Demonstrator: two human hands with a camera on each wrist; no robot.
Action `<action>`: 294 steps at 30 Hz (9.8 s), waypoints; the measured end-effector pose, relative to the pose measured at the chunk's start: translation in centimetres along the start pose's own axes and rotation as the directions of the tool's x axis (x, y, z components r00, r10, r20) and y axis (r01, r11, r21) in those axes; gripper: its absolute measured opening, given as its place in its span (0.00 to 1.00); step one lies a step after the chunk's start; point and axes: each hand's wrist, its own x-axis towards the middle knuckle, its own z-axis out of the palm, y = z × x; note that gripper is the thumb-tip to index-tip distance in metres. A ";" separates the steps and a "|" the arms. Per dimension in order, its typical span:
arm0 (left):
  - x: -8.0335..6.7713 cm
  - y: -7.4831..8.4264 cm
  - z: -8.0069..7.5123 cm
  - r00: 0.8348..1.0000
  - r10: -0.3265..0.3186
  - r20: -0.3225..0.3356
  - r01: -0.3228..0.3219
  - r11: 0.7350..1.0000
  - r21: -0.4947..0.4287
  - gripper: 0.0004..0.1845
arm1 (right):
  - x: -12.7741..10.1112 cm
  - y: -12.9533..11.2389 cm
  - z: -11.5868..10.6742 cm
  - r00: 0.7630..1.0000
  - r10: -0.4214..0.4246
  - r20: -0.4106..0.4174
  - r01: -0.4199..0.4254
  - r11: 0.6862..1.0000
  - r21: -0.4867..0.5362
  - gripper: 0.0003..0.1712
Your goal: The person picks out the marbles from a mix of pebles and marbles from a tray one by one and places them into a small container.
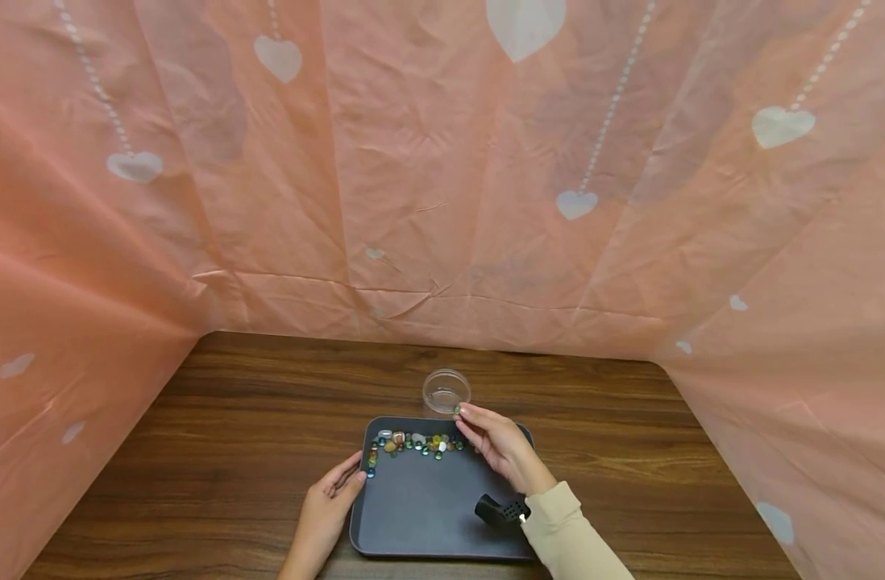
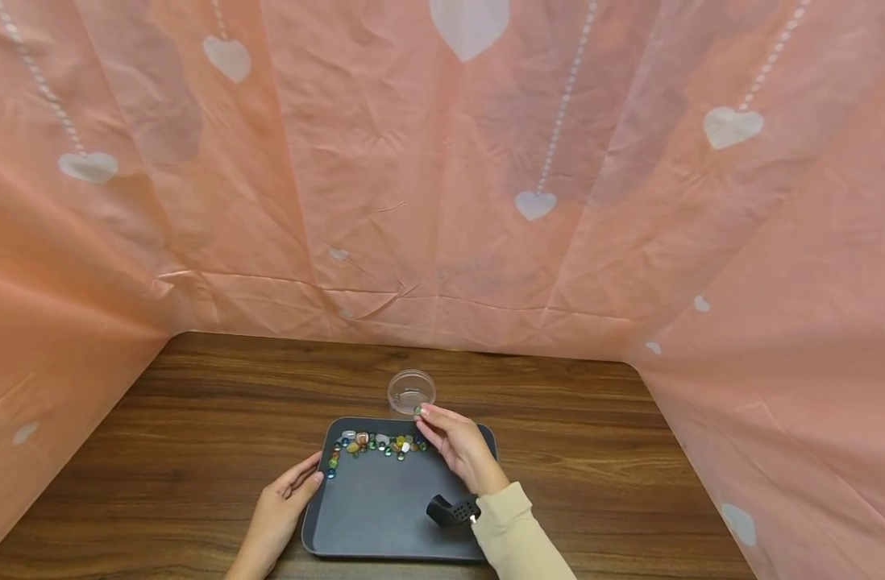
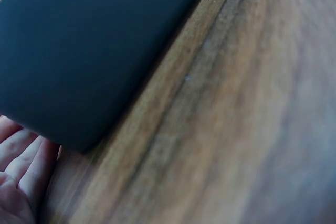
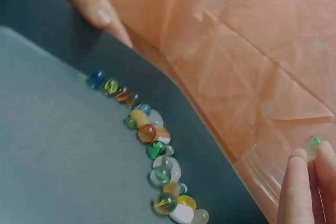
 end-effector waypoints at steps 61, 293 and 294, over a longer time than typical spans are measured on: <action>-0.1 0.1 -0.2 1.000 0.009 -0.010 -0.009 1.000 0.029 0.25 | 0.9 -1.4 3.6 0.866 -0.500 0.024 0.247 0.386 -0.889 0.04; -0.3 0.5 0.1 1.000 0.012 -0.004 -0.012 1.000 -0.008 0.24 | 2.3 -3.4 2.4 0.927 -0.349 -0.139 0.159 0.699 -0.698 0.10; -0.3 0.5 0.1 1.000 0.011 -0.006 -0.011 1.000 -0.007 0.24 | 2.4 -3.4 2.6 0.912 -0.397 -0.106 0.170 0.600 -0.782 0.08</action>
